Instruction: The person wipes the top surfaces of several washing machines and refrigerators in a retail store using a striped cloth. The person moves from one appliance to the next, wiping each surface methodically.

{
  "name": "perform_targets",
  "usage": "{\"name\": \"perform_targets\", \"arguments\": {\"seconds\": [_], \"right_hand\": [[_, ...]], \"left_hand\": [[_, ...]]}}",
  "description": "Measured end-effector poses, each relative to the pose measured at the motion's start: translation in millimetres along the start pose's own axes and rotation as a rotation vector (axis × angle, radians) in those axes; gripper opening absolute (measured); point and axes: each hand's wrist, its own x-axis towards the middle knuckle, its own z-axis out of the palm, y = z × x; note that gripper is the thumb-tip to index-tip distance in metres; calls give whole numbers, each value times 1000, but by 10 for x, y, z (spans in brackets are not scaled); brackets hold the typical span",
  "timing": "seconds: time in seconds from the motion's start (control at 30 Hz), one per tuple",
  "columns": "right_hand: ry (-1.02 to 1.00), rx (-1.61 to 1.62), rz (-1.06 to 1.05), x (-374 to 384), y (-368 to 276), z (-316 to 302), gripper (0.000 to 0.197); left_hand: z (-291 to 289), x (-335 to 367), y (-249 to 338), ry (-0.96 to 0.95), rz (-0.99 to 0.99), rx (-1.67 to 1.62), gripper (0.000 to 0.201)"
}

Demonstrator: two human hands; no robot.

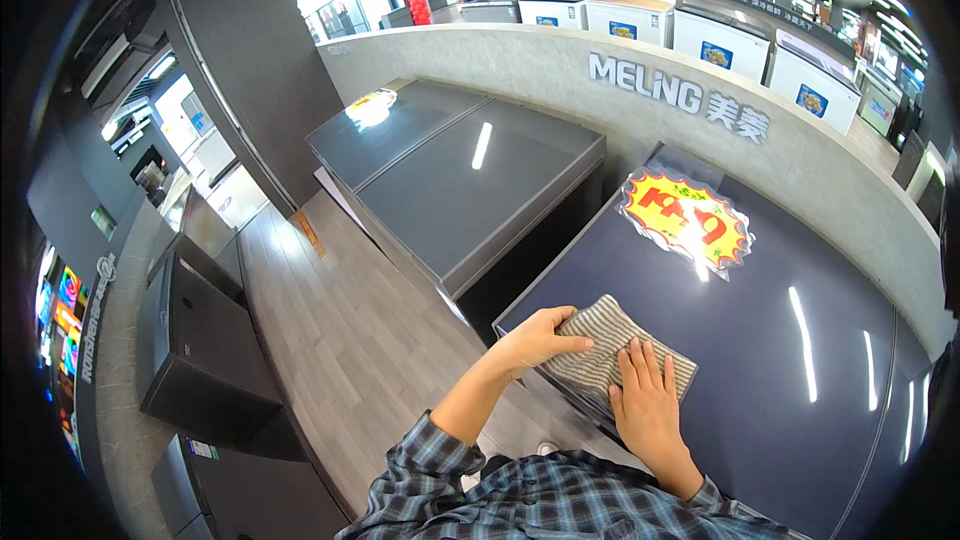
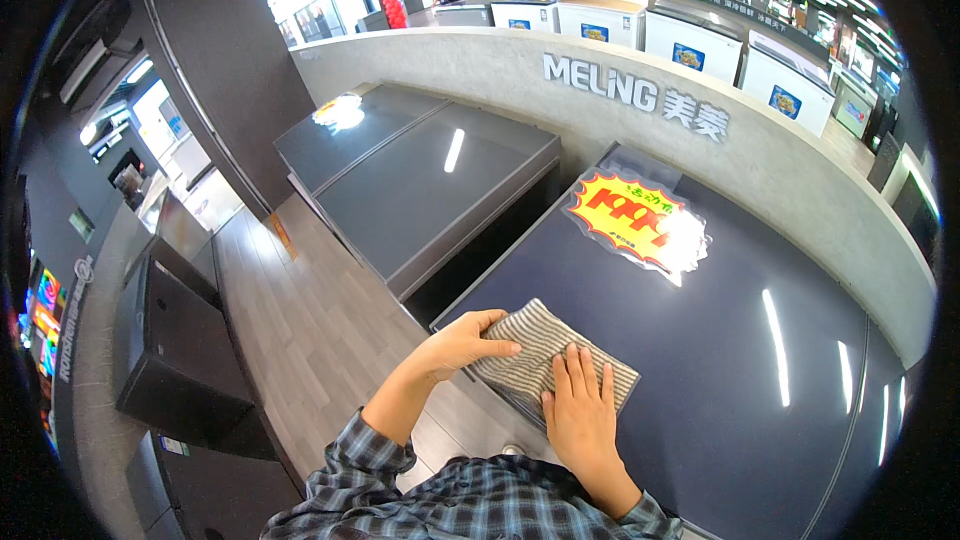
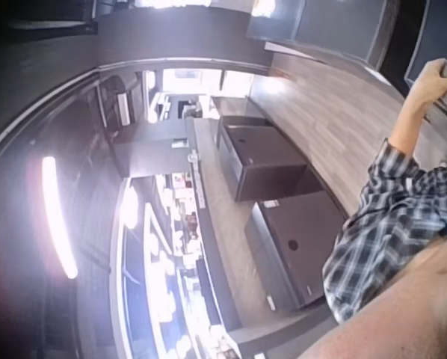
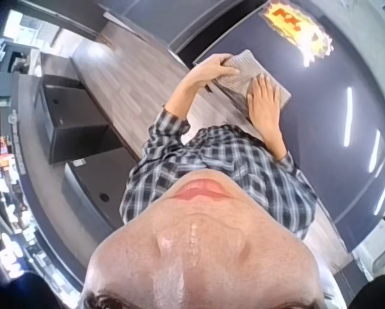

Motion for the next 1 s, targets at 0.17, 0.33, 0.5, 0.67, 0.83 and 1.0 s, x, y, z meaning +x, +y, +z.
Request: {"name": "perform_targets", "arguments": {"seconds": [0.17,0.33,0.5,0.67,0.83,1.0], "right_hand": [[7,-43,24,172,-104,72,49],[47,-94,58,452,-333,257,50],[84,-115,67,930,-712,545,50],[113,-110,43,1479,-1240,864,50],[93,-34,9,2031,-1699,1213,53],[115,4,-30,2428,-2171,1628,59]], "left_hand": [[-108,100,127,-15,140,119,40],[-582,224,48,163,286,233,33],[-1253,212,122,270,284,109,35],[-2058,61,39,346,423,87,33],[-2984,-4,-122,446,394,212,32],[-3809,-163,-294,551,345,170,33]]}}
